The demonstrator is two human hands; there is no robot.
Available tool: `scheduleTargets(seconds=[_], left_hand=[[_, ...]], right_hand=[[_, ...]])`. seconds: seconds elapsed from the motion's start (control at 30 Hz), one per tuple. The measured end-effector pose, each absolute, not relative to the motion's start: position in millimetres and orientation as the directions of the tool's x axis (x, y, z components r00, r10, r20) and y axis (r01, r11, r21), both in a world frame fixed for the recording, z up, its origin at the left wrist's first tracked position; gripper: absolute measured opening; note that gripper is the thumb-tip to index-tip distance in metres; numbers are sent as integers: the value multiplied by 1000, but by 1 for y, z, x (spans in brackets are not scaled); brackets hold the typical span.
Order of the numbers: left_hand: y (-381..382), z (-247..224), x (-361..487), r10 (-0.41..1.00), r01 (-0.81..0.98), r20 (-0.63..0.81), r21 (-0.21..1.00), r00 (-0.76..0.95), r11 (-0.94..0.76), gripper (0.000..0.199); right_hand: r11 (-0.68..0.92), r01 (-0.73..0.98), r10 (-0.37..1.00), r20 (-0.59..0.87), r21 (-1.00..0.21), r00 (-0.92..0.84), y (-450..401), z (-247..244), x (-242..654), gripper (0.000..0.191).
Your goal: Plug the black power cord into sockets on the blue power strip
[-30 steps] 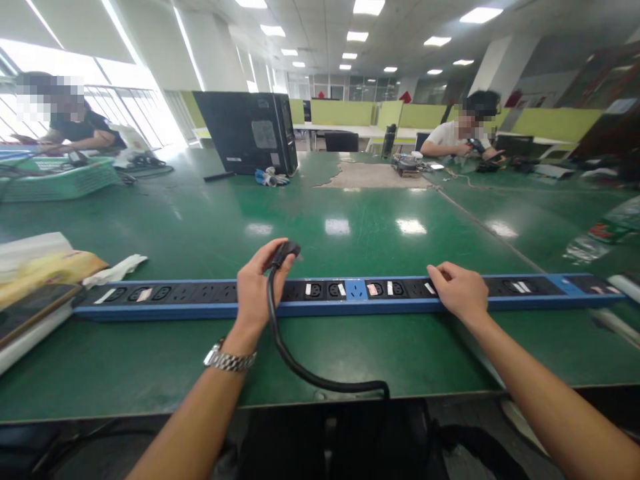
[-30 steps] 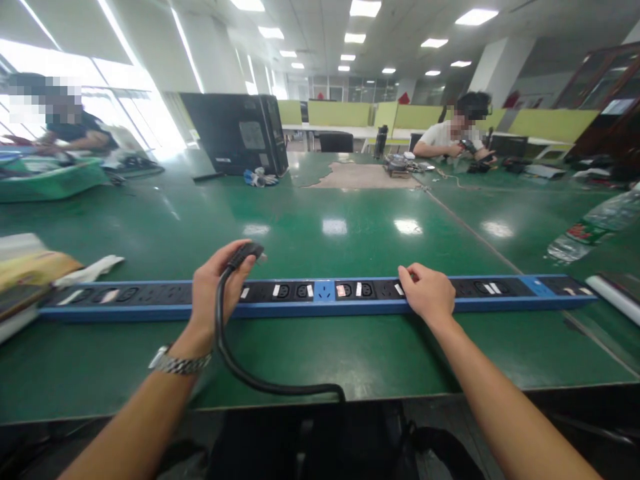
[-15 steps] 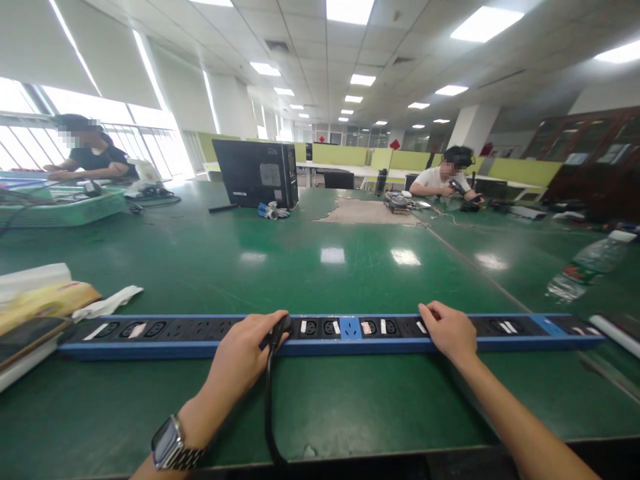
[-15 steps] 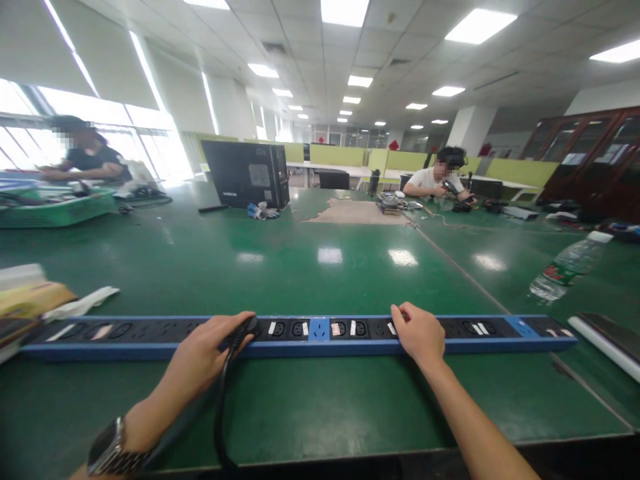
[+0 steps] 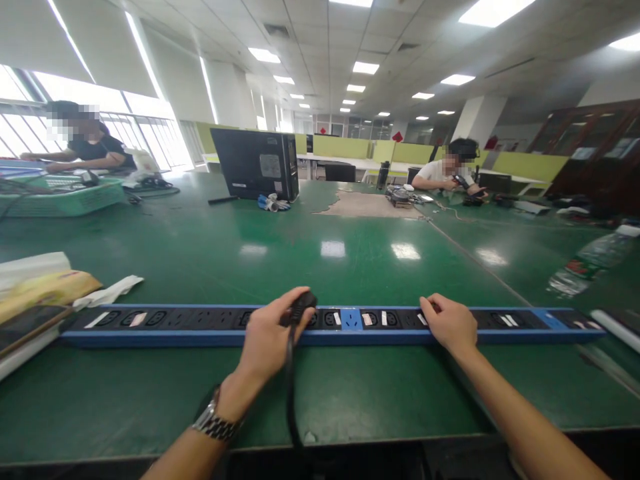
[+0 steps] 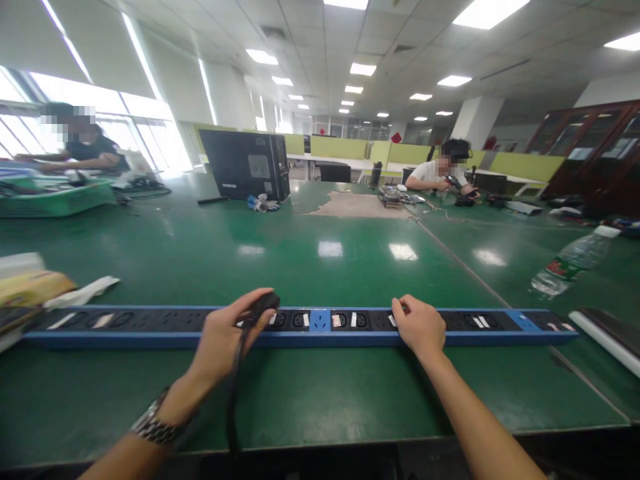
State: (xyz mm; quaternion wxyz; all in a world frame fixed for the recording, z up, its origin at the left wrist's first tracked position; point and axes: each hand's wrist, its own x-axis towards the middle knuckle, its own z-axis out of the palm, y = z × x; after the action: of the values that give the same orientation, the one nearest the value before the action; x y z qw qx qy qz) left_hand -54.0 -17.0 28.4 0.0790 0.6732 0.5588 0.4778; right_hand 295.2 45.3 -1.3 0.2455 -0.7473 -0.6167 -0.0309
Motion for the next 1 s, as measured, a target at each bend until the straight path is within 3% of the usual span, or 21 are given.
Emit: scheduleTargets(seconds=[0.13,0.5,0.57,0.67,0.73,0.87,1.0], left_hand=[[-5,22,-13,852,714,498,538,159,-448,32],[-7,21,19,828,850,469,257,306,-459,30],[-6,21,19,825,823,478,306,302,-479,30],[-3,22,26,805,727,572,484,158,-487,28],[0,23,41,790,674,604,540,108,-505,31],[7,23,90,822,685,509,504,257,-527,28],[12,17,125,855,727,453,493,254,-477,26]], right_hand=[[-101,940,906,360,-326,223,45,-3,296,38],[-105,936,911,345,-337,227,44,0,294,36],[-101,935,914,339,-341,223,44,1,294,36],[-112,922,917,319,-370,239,45,3,294,38],[-121,898,914,305,-422,267,46,4,296,42],[-16,781,914,308,-624,264,51,5,306,52],[93,656,931,299,-749,210,54,9,311,58]])
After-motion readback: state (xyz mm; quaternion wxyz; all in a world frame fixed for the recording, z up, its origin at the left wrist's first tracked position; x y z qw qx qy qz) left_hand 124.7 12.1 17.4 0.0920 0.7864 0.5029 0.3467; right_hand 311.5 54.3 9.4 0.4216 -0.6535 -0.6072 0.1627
